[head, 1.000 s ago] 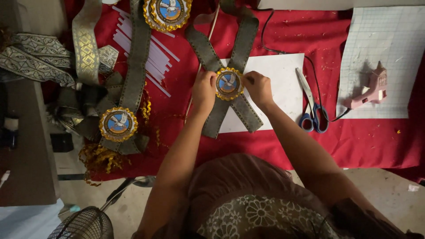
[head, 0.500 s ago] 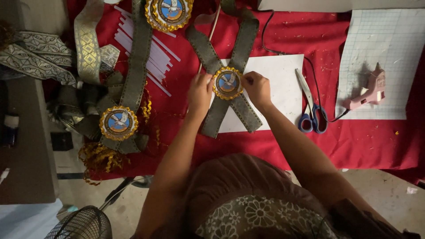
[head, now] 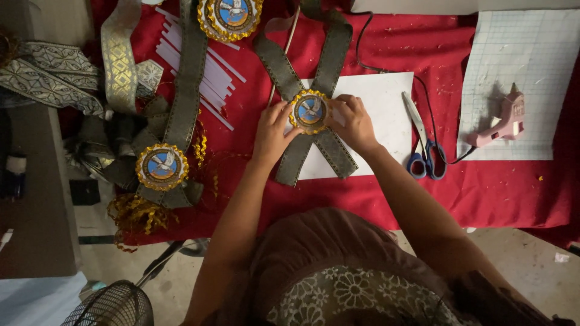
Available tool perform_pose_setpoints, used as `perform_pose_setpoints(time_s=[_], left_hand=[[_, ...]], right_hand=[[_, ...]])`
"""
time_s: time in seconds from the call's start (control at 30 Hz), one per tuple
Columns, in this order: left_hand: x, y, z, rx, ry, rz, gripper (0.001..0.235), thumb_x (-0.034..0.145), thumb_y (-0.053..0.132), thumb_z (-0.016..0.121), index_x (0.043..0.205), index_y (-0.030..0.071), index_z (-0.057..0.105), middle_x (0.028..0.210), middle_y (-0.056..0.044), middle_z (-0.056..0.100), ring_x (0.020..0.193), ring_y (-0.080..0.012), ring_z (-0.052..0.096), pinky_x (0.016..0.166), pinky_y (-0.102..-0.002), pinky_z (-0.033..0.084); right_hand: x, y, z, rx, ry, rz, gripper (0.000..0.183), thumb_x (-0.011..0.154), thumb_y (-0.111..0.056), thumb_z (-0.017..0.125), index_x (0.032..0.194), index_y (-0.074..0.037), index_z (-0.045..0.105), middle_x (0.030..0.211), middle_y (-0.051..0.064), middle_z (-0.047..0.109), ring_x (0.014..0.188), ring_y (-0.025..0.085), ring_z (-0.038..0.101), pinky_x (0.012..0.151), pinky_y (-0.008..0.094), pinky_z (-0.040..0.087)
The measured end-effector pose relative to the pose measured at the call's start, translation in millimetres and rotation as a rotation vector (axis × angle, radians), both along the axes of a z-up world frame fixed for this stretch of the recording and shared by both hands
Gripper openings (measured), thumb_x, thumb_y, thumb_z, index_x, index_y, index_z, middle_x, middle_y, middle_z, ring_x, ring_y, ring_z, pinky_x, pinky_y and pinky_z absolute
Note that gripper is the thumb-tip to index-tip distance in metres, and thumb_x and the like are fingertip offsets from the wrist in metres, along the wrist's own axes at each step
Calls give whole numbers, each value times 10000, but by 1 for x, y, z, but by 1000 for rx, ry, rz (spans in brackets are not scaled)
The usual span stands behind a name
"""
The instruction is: Using a hot glue gun to attach circular medallions to ribbon sashes.
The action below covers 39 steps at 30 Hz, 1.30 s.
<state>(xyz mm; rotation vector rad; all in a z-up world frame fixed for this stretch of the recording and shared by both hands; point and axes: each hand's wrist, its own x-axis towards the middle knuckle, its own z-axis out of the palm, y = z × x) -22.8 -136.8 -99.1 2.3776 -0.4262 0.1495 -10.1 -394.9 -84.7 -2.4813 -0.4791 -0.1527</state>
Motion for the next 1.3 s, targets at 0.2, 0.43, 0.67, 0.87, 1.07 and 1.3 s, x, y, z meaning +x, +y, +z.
perform_pose_setpoints(time_s=[0.2, 0.43, 0.67, 0.87, 1.07, 1.3], left_hand=[[1, 0, 2, 83, 41, -14, 707, 812, 300, 886, 1380, 19, 573, 1419, -137, 530, 1292, -351, 519, 1098, -481, 451], [0, -1, 4, 77, -15, -25, 708, 817, 276, 895, 1389, 22, 565, 1410, -131, 519, 1277, -352, 516, 1089, -485, 456], [2, -2, -1, 113, 10, -26, 725, 807, 292, 892, 1389, 15, 560, 1406, -131, 510, 1290, -343, 497, 1100, -482, 448], [2, -4, 2, 173, 43, -19, 732, 817, 324, 885, 1391, 6, 560, 1409, -135, 509, 1293, -349, 496, 1095, -488, 443], [3, -7, 5, 198, 72, -18, 740, 794, 331, 885, 1370, -5, 566, 1399, -150, 513, 1282, -353, 502, 1074, -491, 449], [2, -6, 5, 211, 55, -17, 731, 813, 319, 885, 1385, 1, 559, 1400, -148, 515, 1284, -357, 509, 1064, -486, 461]], right_hand=[[0, 1, -3, -12, 43, 17, 556, 806, -220, 902, 1296, -74, 686, 1311, 107, 617, 1144, 276, 608, 983, 392, 567], [0, -2, -6, -23, 62, 26, 531, 840, -232, 887, 1300, -63, 682, 1326, 109, 605, 1132, 284, 606, 973, 388, 563], [-1, 1, 3, -32, 41, 26, 562, 798, -219, 893, 1295, -58, 685, 1314, 117, 606, 1101, 298, 593, 961, 406, 552], [-2, -1, -6, -16, -16, 38, 580, 798, -235, 902, 1302, -66, 672, 1331, 100, 602, 1110, 287, 598, 973, 410, 550], [-4, 0, -3, -16, -9, 32, 561, 815, -227, 886, 1301, -75, 651, 1337, 112, 590, 1136, 319, 580, 981, 441, 521], [-6, 1, 0, -22, 12, 31, 554, 838, -196, 868, 1331, -87, 642, 1347, 118, 582, 1135, 338, 566, 983, 468, 500]])
